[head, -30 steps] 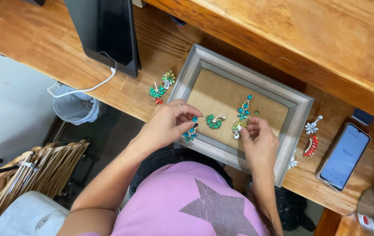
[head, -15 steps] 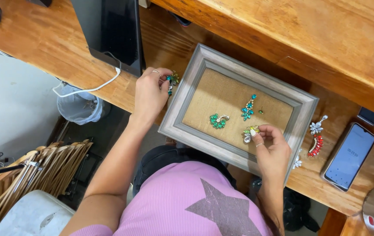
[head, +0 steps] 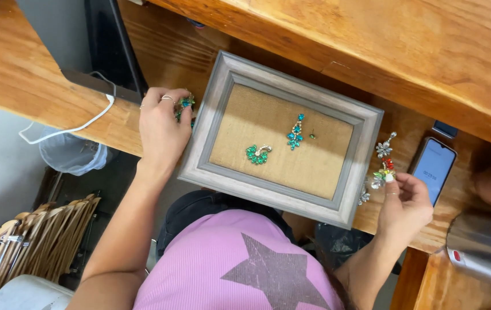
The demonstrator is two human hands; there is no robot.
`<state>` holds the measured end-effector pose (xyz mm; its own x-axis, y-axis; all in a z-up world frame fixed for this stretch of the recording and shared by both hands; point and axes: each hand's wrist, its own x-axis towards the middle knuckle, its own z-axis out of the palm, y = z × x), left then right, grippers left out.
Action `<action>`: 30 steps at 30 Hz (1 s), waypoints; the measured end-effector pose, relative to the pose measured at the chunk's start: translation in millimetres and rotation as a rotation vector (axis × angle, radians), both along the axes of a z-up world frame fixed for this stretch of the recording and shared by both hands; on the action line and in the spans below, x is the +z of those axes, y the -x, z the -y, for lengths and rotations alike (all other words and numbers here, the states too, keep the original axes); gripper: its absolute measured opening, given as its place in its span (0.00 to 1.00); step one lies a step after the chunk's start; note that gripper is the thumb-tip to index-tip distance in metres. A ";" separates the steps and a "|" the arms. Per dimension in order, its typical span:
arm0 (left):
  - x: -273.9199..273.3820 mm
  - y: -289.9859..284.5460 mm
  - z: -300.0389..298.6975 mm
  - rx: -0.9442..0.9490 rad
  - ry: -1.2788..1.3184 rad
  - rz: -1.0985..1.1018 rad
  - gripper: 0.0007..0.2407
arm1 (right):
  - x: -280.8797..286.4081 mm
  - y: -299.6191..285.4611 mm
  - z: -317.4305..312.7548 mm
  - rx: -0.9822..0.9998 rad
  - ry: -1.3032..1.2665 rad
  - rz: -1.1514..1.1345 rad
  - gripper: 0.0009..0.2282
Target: Arranging various pairs of decorative earrings onto a padded display board within a frame.
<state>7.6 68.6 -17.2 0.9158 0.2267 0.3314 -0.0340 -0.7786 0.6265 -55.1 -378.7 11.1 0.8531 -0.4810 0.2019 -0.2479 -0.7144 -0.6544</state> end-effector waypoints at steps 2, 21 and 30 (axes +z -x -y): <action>19.4 4.9 8.9 -0.037 -0.002 0.061 0.14 | -14.8 -4.5 13.7 -0.005 0.031 -0.066 0.06; 6.4 13.4 106.3 -0.462 -0.099 -0.296 0.15 | 0.9 -46.2 -53.5 0.253 0.217 0.062 0.06; 3.3 6.3 113.3 -0.456 -0.100 -0.254 0.09 | -9.8 -113.4 -134.7 0.469 0.460 -0.230 0.11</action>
